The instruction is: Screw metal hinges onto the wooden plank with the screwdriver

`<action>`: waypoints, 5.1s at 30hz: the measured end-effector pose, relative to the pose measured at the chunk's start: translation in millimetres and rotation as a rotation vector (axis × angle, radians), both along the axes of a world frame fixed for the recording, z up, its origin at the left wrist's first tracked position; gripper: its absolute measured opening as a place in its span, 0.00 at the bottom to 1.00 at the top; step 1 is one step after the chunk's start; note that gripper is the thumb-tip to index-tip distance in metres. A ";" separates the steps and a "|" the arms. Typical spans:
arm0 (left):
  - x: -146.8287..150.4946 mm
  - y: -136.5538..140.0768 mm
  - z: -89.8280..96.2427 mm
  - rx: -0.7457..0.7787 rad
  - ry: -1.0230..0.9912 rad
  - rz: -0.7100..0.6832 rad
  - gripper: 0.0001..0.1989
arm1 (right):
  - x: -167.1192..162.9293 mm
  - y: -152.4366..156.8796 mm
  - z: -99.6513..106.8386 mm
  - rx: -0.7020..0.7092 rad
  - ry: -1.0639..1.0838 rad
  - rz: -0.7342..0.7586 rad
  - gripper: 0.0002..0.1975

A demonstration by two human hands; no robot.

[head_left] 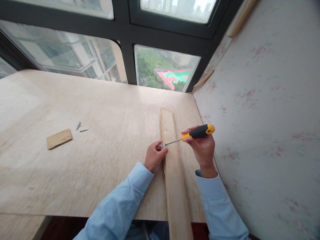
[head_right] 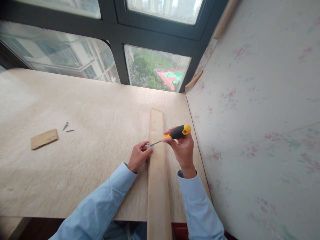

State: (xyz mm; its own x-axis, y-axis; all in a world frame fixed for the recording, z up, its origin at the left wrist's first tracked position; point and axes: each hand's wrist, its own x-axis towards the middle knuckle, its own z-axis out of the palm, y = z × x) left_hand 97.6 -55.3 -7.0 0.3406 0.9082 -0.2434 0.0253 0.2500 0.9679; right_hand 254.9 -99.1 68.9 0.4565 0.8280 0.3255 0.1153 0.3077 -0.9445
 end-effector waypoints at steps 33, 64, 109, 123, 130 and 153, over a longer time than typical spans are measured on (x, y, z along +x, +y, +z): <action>-0.2 -0.5 -0.6 -0.013 -0.001 -0.007 0.15 | 6.0 -6.6 15.5 0.081 0.030 0.047 0.21; 0.3 -1.0 -1.0 0.020 0.045 -0.025 0.17 | 11.4 -9.7 14.8 0.051 0.072 0.188 0.22; 1.1 -1.2 -3.3 0.037 0.067 -0.001 0.18 | 11.0 -10.7 20.3 0.062 0.131 0.285 0.30; 0.5 0.1 -3.0 0.073 0.080 -0.012 0.13 | 10.7 -4.7 9.9 0.109 0.032 0.107 0.25; 0.7 1.6 -4.1 0.043 0.079 -0.015 0.13 | 12.0 -13.1 18.7 0.006 0.067 0.216 0.25; -0.1 2.0 -4.8 0.043 0.078 -0.018 0.13 | 10.7 0.6 1.8 0.123 -0.115 -0.148 0.26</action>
